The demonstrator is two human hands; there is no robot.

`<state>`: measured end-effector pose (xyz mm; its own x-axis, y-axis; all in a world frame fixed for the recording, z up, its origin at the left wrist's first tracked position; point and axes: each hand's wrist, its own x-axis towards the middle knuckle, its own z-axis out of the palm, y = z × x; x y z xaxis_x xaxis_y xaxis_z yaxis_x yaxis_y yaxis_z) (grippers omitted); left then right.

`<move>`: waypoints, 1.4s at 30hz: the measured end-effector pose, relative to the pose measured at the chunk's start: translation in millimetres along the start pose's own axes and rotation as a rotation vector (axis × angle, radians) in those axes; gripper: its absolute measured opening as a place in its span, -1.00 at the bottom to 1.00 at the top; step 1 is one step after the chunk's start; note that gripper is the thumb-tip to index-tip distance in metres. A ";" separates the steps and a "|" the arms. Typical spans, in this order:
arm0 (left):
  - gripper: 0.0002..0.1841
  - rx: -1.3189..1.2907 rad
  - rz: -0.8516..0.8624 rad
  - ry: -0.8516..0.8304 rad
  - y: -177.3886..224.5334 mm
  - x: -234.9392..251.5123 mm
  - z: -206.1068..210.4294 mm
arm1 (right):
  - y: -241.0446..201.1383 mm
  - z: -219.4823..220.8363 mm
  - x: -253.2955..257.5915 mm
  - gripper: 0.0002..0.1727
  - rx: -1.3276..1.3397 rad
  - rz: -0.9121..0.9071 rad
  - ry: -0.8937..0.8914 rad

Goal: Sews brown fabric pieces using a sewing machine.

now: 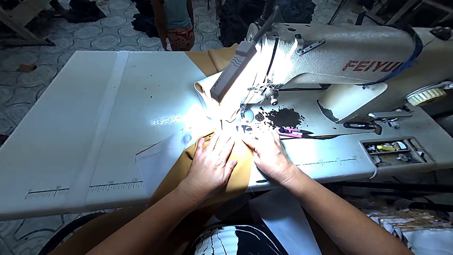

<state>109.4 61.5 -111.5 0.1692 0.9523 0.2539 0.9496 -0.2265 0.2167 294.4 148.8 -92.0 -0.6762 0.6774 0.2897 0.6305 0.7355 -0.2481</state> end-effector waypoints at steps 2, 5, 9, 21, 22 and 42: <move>-0.35 -0.005 0.017 0.006 -3.1 6.2 1.9 | 2.1 -0.6 2.8 -0.59 -0.026 0.005 -0.008; -0.33 -0.026 0.012 -0.062 -8.7 23.6 0.2 | 11.0 2.2 13.1 -0.65 -0.056 0.007 0.016; -0.32 -0.030 -0.004 -0.227 -16.9 50.3 -6.4 | 20.3 0.9 31.6 -0.65 -0.091 0.048 -0.011; -0.31 -0.015 -0.035 -0.280 -24.8 72.2 -5.3 | 28.8 5.3 49.1 -0.66 -0.077 0.119 -0.021; -0.31 -0.020 -0.040 -0.292 -25.0 72.5 -5.9 | 28.9 6.3 48.9 -0.66 -0.073 0.121 -0.009; -0.31 -0.036 0.013 -0.291 -36.0 80.9 -7.0 | 31.0 9.8 51.8 -0.63 -0.005 0.191 -0.032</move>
<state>87.0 145.2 -92.1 0.2549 0.9667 -0.0229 0.9378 -0.2414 0.2497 275.2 206.9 -93.8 -0.5557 0.8050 0.2079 0.7505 0.5933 -0.2911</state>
